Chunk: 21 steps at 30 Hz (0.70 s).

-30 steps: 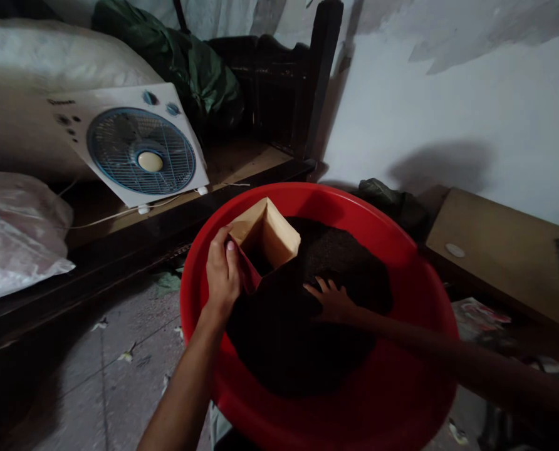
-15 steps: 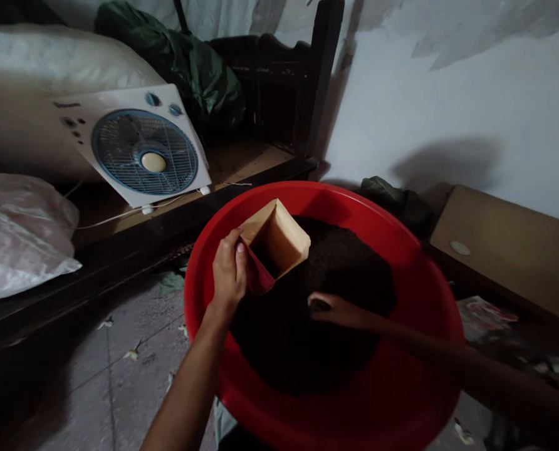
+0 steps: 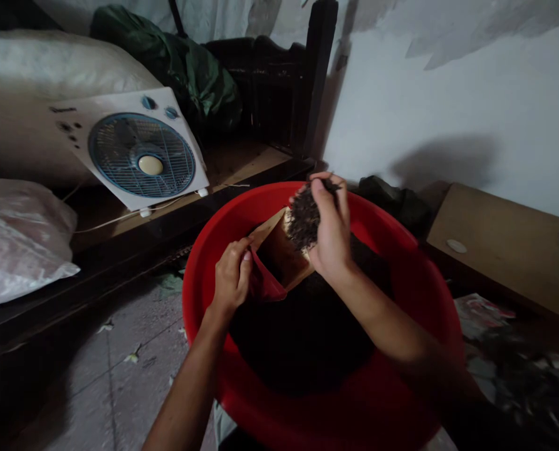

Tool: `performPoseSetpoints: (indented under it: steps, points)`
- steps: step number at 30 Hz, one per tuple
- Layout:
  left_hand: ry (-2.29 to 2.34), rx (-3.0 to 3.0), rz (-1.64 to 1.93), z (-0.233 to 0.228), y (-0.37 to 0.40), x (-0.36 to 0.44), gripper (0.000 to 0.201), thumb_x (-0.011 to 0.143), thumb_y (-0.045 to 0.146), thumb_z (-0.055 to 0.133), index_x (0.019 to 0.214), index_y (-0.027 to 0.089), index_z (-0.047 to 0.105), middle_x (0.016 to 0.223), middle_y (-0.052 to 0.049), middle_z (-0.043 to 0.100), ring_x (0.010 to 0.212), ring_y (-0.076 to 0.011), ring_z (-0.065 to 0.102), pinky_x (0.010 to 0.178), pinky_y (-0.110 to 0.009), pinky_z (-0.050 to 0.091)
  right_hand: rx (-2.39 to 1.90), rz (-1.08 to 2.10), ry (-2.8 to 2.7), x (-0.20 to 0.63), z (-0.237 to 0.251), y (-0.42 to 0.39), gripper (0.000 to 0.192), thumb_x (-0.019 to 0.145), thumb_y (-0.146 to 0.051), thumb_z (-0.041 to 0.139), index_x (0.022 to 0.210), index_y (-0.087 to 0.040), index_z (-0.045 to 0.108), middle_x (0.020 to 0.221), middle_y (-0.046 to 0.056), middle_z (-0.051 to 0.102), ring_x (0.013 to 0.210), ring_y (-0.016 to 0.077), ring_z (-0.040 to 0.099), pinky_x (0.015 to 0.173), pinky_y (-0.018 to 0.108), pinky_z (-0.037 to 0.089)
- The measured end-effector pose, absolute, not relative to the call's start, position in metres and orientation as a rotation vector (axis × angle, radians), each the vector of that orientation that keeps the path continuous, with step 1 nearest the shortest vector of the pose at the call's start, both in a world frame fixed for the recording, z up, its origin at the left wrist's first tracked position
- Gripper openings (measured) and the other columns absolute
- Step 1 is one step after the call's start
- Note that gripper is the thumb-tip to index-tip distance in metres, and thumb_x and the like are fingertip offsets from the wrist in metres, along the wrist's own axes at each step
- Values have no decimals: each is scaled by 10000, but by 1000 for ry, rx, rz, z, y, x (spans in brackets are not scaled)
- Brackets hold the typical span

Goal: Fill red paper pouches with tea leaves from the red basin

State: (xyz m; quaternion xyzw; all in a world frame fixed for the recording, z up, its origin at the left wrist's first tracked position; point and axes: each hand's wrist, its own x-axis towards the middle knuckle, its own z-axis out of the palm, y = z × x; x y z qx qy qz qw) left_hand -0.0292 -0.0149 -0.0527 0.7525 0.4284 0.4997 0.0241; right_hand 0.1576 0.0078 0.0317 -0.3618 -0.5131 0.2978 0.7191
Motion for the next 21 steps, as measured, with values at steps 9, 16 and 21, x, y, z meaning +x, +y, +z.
performPoseSetpoints:
  steps: [9, 16, 21]
  points:
    - [1589, 2013, 1725, -51, -10, -33, 374, 1033, 390, 356, 1247, 202, 599, 1186, -84, 706, 1103, -203, 666, 959, -351, 528, -880, 308, -1706, 189, 23, 23, 137, 934, -355, 616, 928, -241, 691, 1031, 30, 688, 1030, 190, 632, 1011, 406, 473]
    - [1679, 1871, 1758, -47, -9, -34, 418, 1034, 426, 328, 1240, 193, 607, 1164, -94, 707, 1074, -208, 665, 949, -385, 533, -2210, 534, -2143, 304, -117, 14, 629, 824, -541, 637, 1387, -268, 570, 1581, 173, 344, 1429, 518, 292, 1046, 733, 318]
    - [1633, 1929, 1707, -47, -11, -31, 413, 1032, 449, 325, 1227, 241, 623, 1177, -75, 706, 1077, -203, 672, 942, -371, 547, -2552, 608, -2563, 324, -178, -18, 1030, 738, -691, 646, 1596, -321, 213, 1651, 203, 169, 1453, 599, 131, 974, 847, 238]
